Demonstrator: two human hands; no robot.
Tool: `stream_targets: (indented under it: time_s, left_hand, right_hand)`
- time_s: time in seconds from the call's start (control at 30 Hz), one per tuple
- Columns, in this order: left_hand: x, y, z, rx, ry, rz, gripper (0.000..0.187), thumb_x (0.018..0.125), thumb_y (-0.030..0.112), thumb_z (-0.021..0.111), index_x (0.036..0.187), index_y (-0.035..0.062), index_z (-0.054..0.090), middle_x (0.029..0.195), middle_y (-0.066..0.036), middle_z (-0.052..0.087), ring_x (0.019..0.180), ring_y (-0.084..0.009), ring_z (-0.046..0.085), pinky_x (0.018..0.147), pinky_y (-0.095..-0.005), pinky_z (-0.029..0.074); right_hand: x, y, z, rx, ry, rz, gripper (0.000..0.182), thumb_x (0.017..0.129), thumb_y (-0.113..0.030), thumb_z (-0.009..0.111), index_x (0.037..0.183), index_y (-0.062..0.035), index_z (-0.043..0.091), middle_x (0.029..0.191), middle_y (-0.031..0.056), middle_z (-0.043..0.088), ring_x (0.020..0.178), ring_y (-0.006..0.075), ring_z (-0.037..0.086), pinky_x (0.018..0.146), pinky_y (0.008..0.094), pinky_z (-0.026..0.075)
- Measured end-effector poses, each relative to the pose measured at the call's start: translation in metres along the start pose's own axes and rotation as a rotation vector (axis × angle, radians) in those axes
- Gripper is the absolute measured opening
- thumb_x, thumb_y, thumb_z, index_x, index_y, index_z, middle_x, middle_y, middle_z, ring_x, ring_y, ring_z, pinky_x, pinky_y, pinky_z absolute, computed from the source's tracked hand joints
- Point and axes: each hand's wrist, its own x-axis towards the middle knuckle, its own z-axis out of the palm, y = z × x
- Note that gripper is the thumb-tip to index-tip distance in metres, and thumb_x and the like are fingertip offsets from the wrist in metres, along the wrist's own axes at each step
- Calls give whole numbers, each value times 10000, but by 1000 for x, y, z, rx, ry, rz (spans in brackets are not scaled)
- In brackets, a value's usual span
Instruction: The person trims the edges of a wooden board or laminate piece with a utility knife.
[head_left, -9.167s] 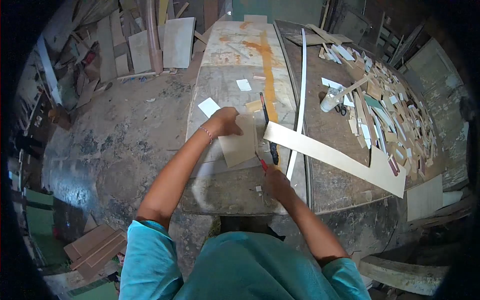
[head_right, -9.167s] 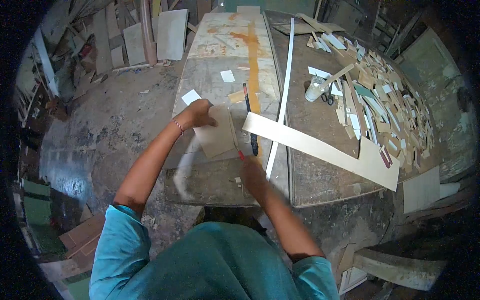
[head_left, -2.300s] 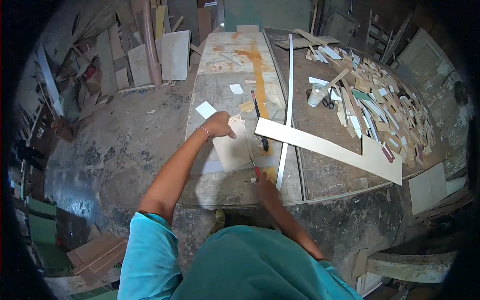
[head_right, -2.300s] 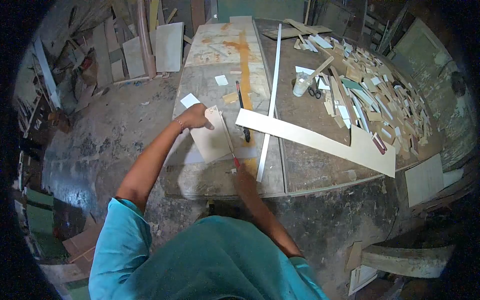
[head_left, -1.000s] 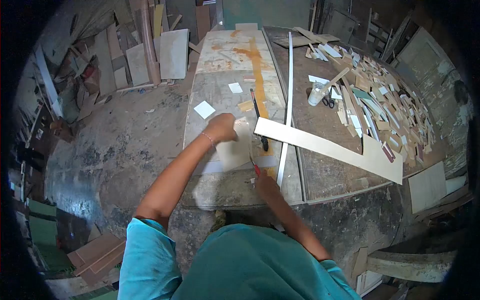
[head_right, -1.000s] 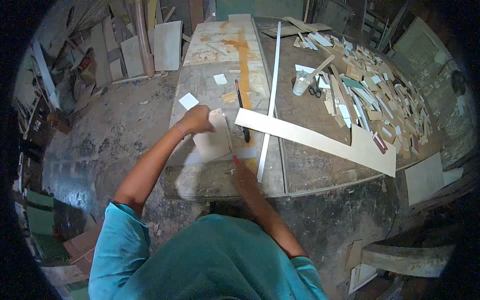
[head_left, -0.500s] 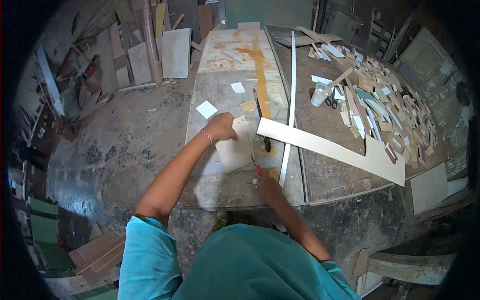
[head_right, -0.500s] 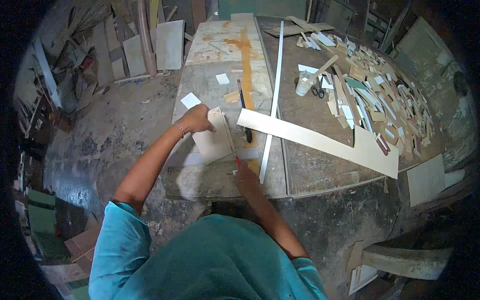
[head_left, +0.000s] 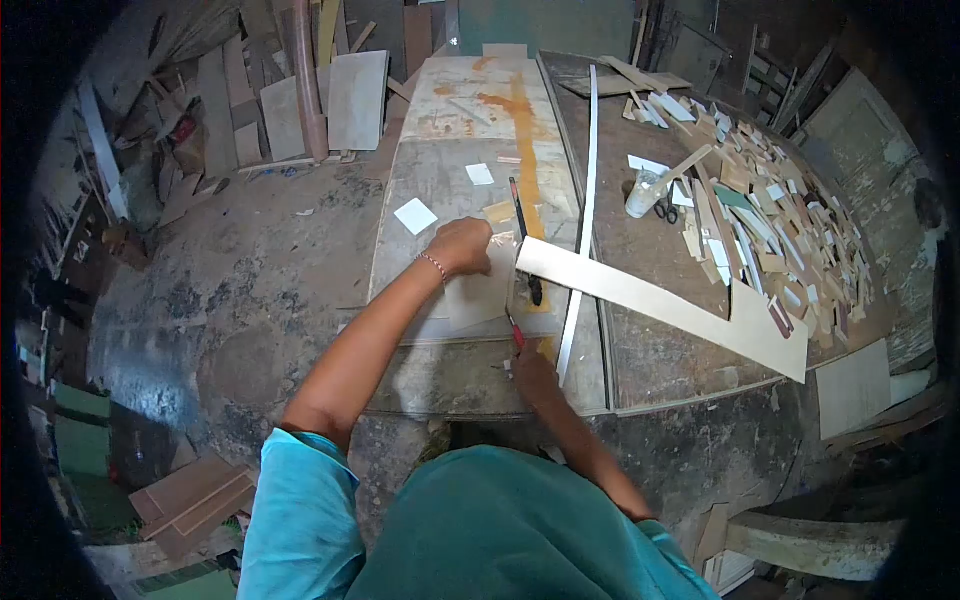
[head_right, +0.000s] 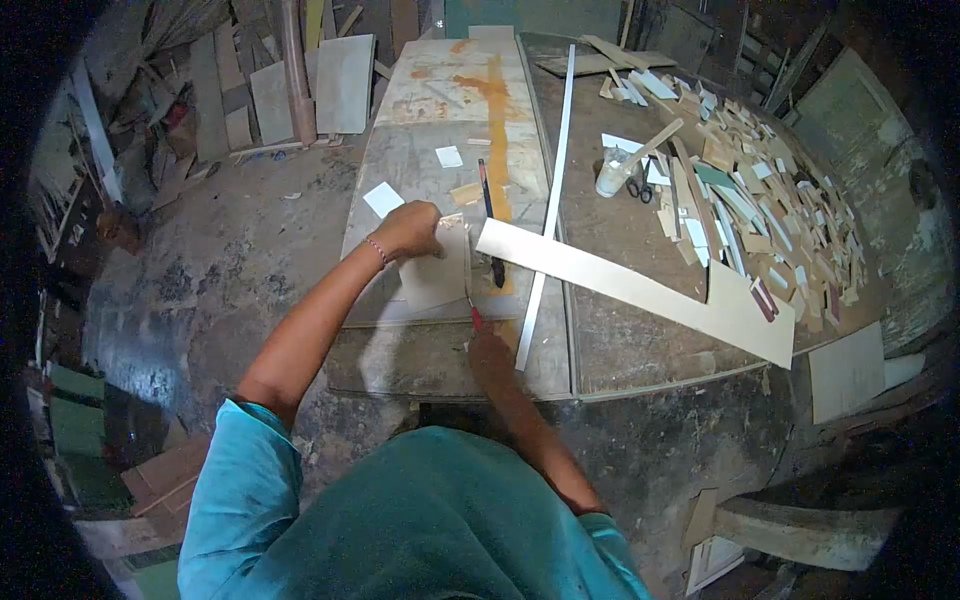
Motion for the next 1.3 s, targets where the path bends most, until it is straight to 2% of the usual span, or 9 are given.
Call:
stream_targets:
  time_s: [0.2,0.4,0.6,0.9,1.0,1.1,1.13,1.23,1.3]
  left_hand:
    - [-25,37,24,61,253,237,222,574,176,645,651,-24,586,710,-189,581,717,-339,573,627,-384,465]
    - [-24,15,-4,21,15,99,169,594,123,590,721,13,609,780,-176,595,780,-309,581,694,-373,468]
    - [-34,17,-4,18,38,100,291,602,248,679,730,-4,609,761,-193,587,748,-332,573,654,-385,464]
    - [-39,7,1,-77,-57,30,300,606,266,679,697,-10,605,731,-192,587,728,-334,576,647,-387,468]
    - [-49,7,27,37,253,287,288,611,263,669,663,-11,597,715,-191,584,709,-325,580,640,-383,469]
    - [-64,36,18,77,53,149,170,574,166,597,700,53,615,773,-161,594,767,-296,585,647,-382,467]
    - [-63,34,19,81,61,171,178,585,165,594,694,25,607,767,-175,591,773,-300,584,664,-378,467]
    - [-51,17,9,-46,29,37,220,586,183,629,704,-1,603,780,-191,589,773,-312,581,680,-372,467]
    - [-35,-7,5,-119,-60,-39,253,581,198,654,721,-7,604,797,-197,588,778,-323,578,690,-373,466]
  right_hand:
    - [8,10,-2,-1,12,-142,329,785,-199,458,978,47,357,762,262,558,738,398,560,645,481,436]
    - [-14,10,17,77,74,-50,334,795,-226,471,966,37,357,748,247,558,726,395,560,636,484,430]
    - [-24,8,7,99,122,-136,343,814,-245,455,977,40,353,695,221,562,665,387,564,581,473,436]
    - [-40,-4,-3,-2,5,30,335,832,-270,399,957,40,414,757,247,566,724,379,571,641,482,434]
    - [-37,-12,-23,-43,-32,-24,320,839,-263,363,952,30,428,800,254,562,762,368,573,661,469,441]
    - [-33,-17,-40,-102,-69,-129,267,819,-202,385,927,28,468,801,235,563,747,364,574,632,458,456]
    - [-32,-17,-42,-126,-81,-161,242,808,-173,401,911,28,486,793,224,564,731,365,574,612,455,462]
    - [-29,11,3,-123,166,-301,239,811,-168,400,915,32,481,791,221,566,734,362,576,619,448,465]
    - [-36,9,10,-12,71,-123,281,818,-211,388,960,23,450,814,234,562,788,372,565,670,457,447]
